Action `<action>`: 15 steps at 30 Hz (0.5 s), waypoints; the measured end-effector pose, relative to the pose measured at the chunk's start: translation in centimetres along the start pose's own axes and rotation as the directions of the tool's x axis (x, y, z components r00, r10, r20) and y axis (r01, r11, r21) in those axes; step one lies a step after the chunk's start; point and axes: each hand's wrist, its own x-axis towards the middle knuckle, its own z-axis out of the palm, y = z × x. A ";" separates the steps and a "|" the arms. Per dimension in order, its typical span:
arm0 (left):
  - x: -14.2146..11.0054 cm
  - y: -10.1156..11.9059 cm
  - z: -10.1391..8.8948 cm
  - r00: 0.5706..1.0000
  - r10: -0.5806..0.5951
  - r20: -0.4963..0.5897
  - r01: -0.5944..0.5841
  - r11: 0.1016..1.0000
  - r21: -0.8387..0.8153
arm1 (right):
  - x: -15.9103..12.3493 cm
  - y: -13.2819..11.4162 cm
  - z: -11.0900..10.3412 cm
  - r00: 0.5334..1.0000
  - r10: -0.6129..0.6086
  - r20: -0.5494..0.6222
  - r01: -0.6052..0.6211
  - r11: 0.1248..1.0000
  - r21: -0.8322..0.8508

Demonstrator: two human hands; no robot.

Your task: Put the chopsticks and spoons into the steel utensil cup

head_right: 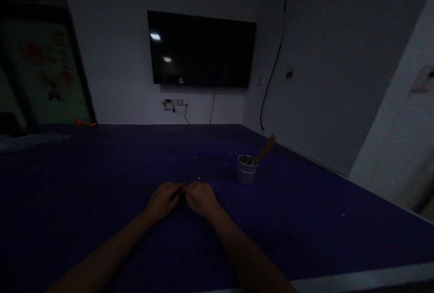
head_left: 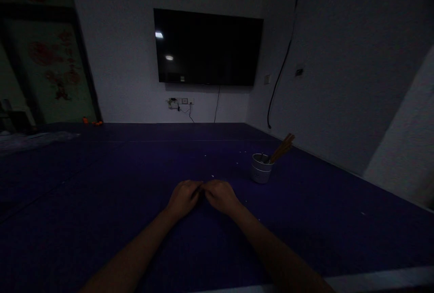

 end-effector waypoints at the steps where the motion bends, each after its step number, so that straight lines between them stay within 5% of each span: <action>1: 0.0 0.0 -0.1 1.000 -0.017 -0.025 0.017 1.000 0.023 | 0.0 0.2 0.0 0.992 0.066 -0.109 -0.060 0.997 0.058; 3: 0.0 -0.2 -0.2 0.995 -0.050 -0.084 0.055 0.996 0.065 | -0.1 1.0 -0.2 0.893 0.279 -0.354 -0.207 0.951 0.227; 4: 0.0 -0.3 -0.3 0.991 -0.065 -0.116 0.075 0.994 0.080 | -0.2 1.5 -0.4 0.791 0.409 -0.455 -0.284 0.904 0.320; 7: 0.0 -0.7 -0.4 0.977 -0.111 -0.180 0.131 0.986 0.101 | -0.6 3.8 -1.6 0.372 0.699 -0.611 -0.510 0.704 0.494; 10: 0.1 -1.0 -0.3 0.967 -0.149 -0.206 0.174 0.978 0.110 | -1.3 6.2 -3.0 0.047 0.724 -0.688 -0.674 0.531 0.513; 12: 0.1 -1.1 -0.2 0.963 -0.165 -0.213 0.191 0.975 0.110 | -1.8 7.6 -3.6 -0.060 0.704 -0.708 -0.716 0.464 0.522; 15: 0.1 -1.1 -0.1 0.962 -0.189 -0.195 0.211 0.972 0.101 | -2.4 9.0 -3.6 -0.117 0.755 -0.645 -0.719 0.384 0.580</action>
